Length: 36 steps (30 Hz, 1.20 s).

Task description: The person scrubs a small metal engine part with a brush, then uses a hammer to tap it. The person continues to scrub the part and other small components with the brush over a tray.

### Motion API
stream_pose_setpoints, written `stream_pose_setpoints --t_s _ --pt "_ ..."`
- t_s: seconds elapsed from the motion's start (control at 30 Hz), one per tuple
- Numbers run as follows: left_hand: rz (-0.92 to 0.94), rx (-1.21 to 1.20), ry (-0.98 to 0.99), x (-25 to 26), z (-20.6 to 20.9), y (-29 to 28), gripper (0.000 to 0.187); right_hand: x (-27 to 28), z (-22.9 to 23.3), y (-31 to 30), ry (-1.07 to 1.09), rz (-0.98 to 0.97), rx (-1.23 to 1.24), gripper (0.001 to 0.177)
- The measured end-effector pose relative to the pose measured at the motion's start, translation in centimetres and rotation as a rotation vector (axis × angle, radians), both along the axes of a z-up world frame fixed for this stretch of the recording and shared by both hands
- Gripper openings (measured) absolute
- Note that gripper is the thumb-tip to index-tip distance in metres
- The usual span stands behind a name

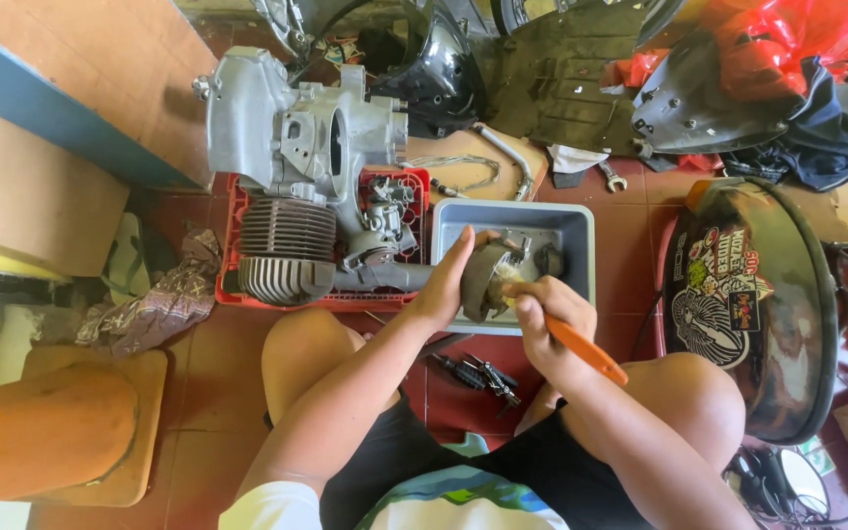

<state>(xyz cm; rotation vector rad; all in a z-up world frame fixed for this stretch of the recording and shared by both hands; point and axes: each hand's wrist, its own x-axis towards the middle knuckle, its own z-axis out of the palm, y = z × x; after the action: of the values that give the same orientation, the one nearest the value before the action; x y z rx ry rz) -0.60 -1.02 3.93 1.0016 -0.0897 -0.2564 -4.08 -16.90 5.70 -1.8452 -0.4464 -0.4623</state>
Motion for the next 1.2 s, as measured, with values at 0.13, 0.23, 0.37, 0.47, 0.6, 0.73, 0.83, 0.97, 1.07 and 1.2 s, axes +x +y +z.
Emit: stream_pose_setpoints --t_s 0.13,0.23,0.37,0.47,0.6,0.73,0.83,0.97,1.07,1.2 --pt "0.08 0.199 -0.338 1.6 -3.0 0.4 0.061 -0.4 -0.3 1.1 0.14 0.034 0.259 0.033" --pt "0.18 0.39 -0.428 0.8 -2.7 0.3 0.069 0.8 -2.3 -1.0 0.344 0.2 0.314 0.035" --pt "0.142 0.326 -0.431 0.3 -2.0 -0.5 0.068 0.1 -2.0 -0.7 0.259 0.118 0.333 0.034" --pt "0.16 0.352 -0.438 0.0 -2.3 -0.2 0.07 0.5 -2.4 -0.9 0.304 0.2 0.361 0.033" --pt "0.108 0.334 -0.427 0.2 -1.3 -0.7 0.065 1.4 -1.8 -1.9 0.299 0.173 0.367 0.037" --pt "0.127 0.286 -0.362 -0.5 0.2 -0.6 0.069 0.9 -2.3 -1.3 0.312 0.221 0.359 0.035" --pt "0.108 0.314 -0.378 0.4 0.3 -0.1 0.068 1.8 -1.2 -2.1 0.315 0.261 0.323 0.031" --pt "0.18 0.366 -0.238 0.2 0.6 -0.6 0.071 1.7 0.4 -2.4 0.213 0.113 0.249 0.032" --pt "0.227 0.394 -0.07 0.5 0.8 -0.1 0.072 1.4 1.2 -2.0 0.163 0.037 0.205 0.03" --pt "0.22 0.299 0.248 1.8 0.9 1.0 0.069 0.8 1.5 -0.8 0.167 0.064 0.186 0.022"
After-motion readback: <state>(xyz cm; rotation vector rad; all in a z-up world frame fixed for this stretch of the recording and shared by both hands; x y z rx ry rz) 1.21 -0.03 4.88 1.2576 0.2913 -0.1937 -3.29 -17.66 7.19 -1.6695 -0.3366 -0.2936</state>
